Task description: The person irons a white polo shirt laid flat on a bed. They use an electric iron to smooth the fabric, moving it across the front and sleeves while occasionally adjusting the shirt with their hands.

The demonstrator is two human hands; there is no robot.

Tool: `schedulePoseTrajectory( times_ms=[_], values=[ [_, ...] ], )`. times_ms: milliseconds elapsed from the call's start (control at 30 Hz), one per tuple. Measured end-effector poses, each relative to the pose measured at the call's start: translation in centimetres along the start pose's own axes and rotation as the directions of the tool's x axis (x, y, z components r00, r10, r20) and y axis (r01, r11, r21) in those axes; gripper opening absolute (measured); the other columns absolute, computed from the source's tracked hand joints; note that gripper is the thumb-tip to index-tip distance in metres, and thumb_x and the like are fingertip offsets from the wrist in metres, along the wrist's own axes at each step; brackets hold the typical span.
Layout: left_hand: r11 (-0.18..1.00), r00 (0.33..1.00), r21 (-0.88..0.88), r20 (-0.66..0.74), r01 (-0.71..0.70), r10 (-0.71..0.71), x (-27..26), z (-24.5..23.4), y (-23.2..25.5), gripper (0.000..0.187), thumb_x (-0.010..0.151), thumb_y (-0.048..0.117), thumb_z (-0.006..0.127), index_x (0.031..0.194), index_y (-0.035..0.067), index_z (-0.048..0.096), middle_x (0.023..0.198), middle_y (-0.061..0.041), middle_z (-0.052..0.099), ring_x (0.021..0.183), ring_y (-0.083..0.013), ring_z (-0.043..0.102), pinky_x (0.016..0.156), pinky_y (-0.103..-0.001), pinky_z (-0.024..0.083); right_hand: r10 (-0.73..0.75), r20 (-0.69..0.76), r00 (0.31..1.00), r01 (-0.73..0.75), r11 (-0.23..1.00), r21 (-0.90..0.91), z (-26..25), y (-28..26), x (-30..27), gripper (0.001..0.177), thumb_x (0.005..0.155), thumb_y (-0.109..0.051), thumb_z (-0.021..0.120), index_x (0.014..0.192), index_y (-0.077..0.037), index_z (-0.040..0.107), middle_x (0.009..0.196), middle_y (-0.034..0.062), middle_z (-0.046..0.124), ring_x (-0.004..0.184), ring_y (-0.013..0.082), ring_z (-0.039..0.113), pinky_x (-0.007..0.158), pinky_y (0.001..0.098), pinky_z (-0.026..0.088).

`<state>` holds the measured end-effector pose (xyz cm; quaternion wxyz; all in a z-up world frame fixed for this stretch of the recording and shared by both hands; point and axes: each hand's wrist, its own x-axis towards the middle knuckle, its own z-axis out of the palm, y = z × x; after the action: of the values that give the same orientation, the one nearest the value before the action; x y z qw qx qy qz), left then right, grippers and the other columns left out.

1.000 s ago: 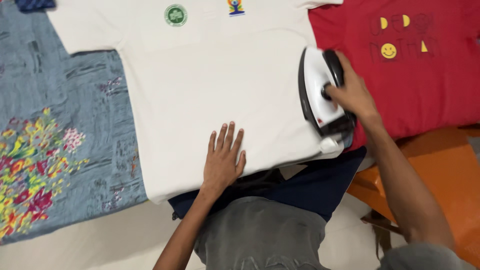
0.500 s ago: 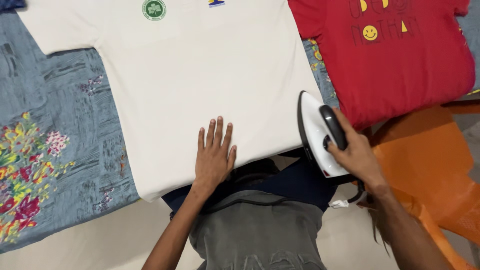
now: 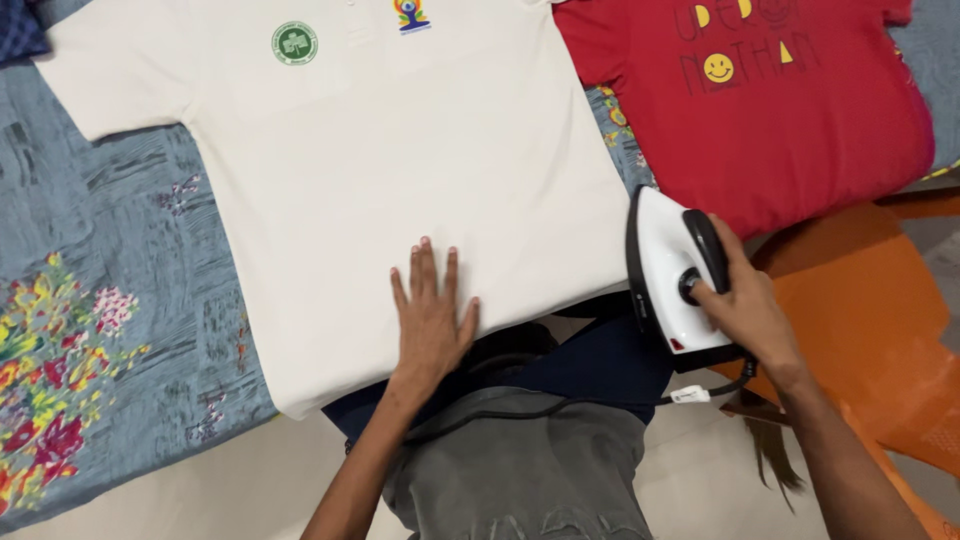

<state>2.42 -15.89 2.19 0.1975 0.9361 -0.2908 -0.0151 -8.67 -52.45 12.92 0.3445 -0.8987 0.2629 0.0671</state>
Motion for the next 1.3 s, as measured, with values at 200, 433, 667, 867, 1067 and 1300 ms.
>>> schedulePoseTrajectory(
  times_ms=[200,433,667,867,1067,1300],
  values=[
    [0.976,0.975,-0.016,0.041,-0.219,0.219,8.6,3.1,7.0,0.075,0.098,0.045,0.053,0.16,0.009,0.033,0.167,-0.025,0.018,0.156,-0.0422,0.019,0.122,-0.068,0.01,0.008,0.011,1.0,-0.009,0.996,0.093,0.0,2.0,-1.5,0.09,0.084,-0.012,0.068,0.165,-0.018,0.029,0.086,0.0174,0.068,0.052,0.0195,0.06,0.055,0.0368,0.051],
    [0.923,0.93,0.145,0.147,-0.357,0.336,15.1,9.7,13.4,0.085,0.102,0.059,0.046,0.158,-0.004,0.035,0.163,-0.037,0.022,0.155,-0.0487,0.014,0.124,-0.063,0.008,0.092,-0.068,0.993,-0.072,0.965,0.252,-2.2,2.6,-8.0,0.093,0.084,-0.003,0.072,0.167,-0.015,0.032,0.097,0.0065,0.064,0.052,0.0136,0.054,0.047,0.0302,0.047],
    [0.88,0.869,0.088,0.232,-0.466,0.437,11.6,9.7,17.3,0.088,0.092,0.066,0.05,0.155,0.005,0.039,0.162,-0.037,0.021,0.154,-0.0497,0.015,0.123,-0.064,0.008,0.128,-0.115,0.985,-0.085,0.945,0.317,-4.8,-1.3,-6.8,0.093,0.084,-0.003,0.07,0.167,-0.014,0.032,0.082,0.0073,0.06,0.054,0.0112,0.052,0.046,0.0284,0.045],
    [0.68,0.677,0.125,0.326,-0.722,0.659,6.1,14.0,18.2,0.075,0.1,0.057,0.053,0.16,0.015,0.037,0.167,-0.018,0.028,0.157,-0.0383,0.026,0.128,-0.061,0.017,-0.477,-0.137,0.868,0.493,0.861,0.127,-3.3,-8.6,2.2,0.082,0.088,-0.006,0.072,0.161,-0.003,0.034,0.15,0.0207,0.053,0.11,0.0208,0.059,0.087,0.031,0.05],
    [0.626,0.554,-0.131,0.355,-0.768,0.753,2.3,17.6,13.9,0.075,0.089,0.034,0.06,0.158,0.024,0.033,0.161,-0.023,0.038,0.117,-0.038,0.061,0.098,-0.048,0.05,-0.445,0.041,0.894,0.438,0.891,0.119,4.8,-16.4,13.8,0.085,0.081,-0.013,0.071,0.159,-0.011,0.037,0.145,0.0223,0.06,0.106,0.0313,0.071,0.094,0.0399,0.054],
    [0.718,0.518,-0.664,0.698,0.208,0.495,-4.1,12.6,1.1,0.058,0.1,0.037,0.057,0.152,0.012,0.05,0.14,-0.022,0.061,0.123,-0.0363,0.061,0.104,-0.043,0.048,-0.209,0.064,0.976,0.214,0.971,-0.105,8.0,-14.0,15.6,0.094,0.077,-0.012,0.069,0.161,-0.015,0.028,0.097,0.0335,0.069,0.089,0.0482,0.069,0.085,0.0524,0.052]
  ],
)
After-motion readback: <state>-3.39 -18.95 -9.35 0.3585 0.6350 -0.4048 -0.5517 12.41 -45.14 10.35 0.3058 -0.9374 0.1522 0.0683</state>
